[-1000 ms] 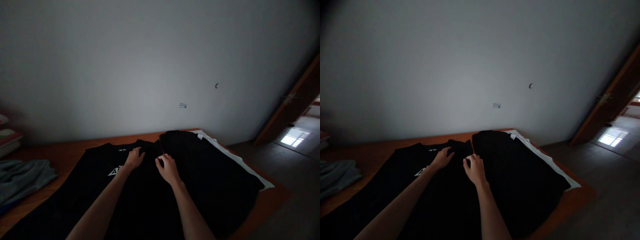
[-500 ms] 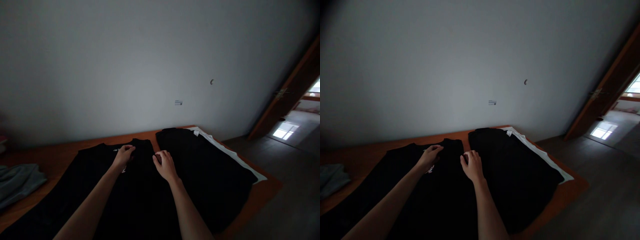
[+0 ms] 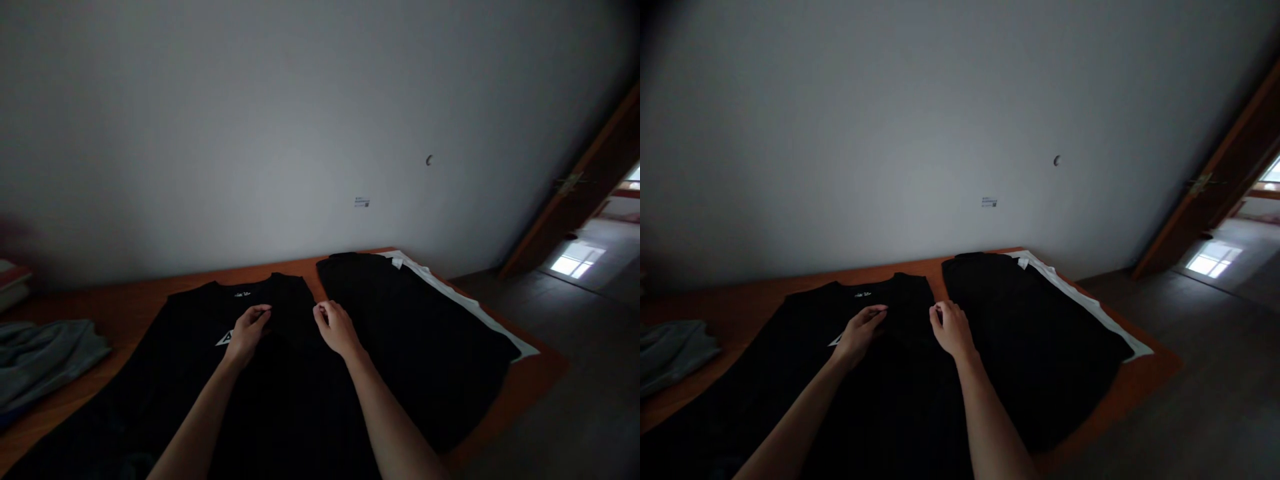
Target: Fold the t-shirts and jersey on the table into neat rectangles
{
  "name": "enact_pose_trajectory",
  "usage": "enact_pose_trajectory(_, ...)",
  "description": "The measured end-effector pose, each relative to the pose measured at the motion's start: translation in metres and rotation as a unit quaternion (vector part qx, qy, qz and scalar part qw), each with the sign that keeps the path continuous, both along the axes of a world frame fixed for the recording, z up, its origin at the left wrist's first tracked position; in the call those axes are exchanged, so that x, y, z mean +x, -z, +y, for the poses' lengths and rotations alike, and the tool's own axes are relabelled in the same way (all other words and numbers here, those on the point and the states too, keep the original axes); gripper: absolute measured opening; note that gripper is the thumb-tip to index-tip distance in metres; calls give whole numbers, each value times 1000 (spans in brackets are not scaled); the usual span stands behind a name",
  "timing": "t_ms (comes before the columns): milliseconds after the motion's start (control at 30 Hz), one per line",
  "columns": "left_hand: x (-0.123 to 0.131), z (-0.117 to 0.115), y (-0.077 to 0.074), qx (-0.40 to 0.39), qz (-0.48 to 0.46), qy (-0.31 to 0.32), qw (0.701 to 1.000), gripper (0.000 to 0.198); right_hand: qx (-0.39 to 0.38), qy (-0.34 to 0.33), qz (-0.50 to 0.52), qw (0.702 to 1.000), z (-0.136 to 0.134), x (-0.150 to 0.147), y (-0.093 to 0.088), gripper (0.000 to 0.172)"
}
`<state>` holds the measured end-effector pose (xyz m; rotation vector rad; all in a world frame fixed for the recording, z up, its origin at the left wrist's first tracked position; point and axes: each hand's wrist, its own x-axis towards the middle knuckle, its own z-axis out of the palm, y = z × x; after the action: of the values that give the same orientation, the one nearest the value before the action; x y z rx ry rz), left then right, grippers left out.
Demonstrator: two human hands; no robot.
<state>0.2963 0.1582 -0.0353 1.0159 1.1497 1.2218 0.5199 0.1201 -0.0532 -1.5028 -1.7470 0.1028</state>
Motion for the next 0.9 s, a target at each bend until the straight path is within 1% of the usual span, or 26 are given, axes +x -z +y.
enact_pose_trajectory(100,-1,0,1,3,5,7,1000,56,27,-7,-16,999,-5,0,-4,12)
enact_pose_trajectory(200,-1,-1,-1,5,6,18,1000,56,72,-36,-60,995,-17,0,-14,9)
enact_pose_trajectory(233,-1,-2,-2,5,5,23,1000,56,84,-51,-83,992,-22,-1,-18,12)
enact_pose_trajectory(267,-1,-3,-3,5,4,28,1000,55,89,-67,-109,988,-27,-2,-22,18)
enact_pose_trajectory(367,-2,-6,-7,4,-4,45,999,51,55,-95,-182,977,-40,-7,-32,41)
enact_pose_trajectory(433,-2,-8,-10,5,-10,53,999,49,21,-81,-213,974,-44,-11,-36,48)
enact_pose_trajectory(500,-2,-9,-12,8,-17,59,998,48,-3,-47,-229,972,-45,-15,-38,47)
enact_pose_trajectory(567,-1,-11,-13,17,-29,68,997,50,-14,-9,-235,972,-45,-18,-39,36)
enact_pose_trajectory(633,-1,-12,-13,34,-47,86,995,58,-15,14,-230,973,-46,-20,-39,24)
enact_pose_trajectory(667,-1,-13,-13,45,-53,96,993,62,-12,17,-226,974,-47,-22,-39,23)
enact_pose_trajectory(700,0,-14,-13,55,-53,106,991,66,-11,17,-222,975,-49,-23,-38,26)
enact_pose_trajectory(733,0,-15,-13,63,-43,115,990,70,-11,15,-218,976,-50,-25,-38,33)
enact_pose_trajectory(800,1,-17,-13,73,-3,130,989,73,-16,18,-211,977,-51,-29,-36,50)
enact_pose_trajectory(833,1,-18,-14,77,18,133,988,74,-19,22,-208,978,-51,-31,-35,53)
enact_pose_trajectory(867,2,-18,-14,83,33,133,987,74,-21,26,-205,978,-51,-33,-35,51)
enact_pose_trajectory(900,4,-18,-14,89,42,128,987,72,-21,30,-202,979,-50,-34,-34,44)
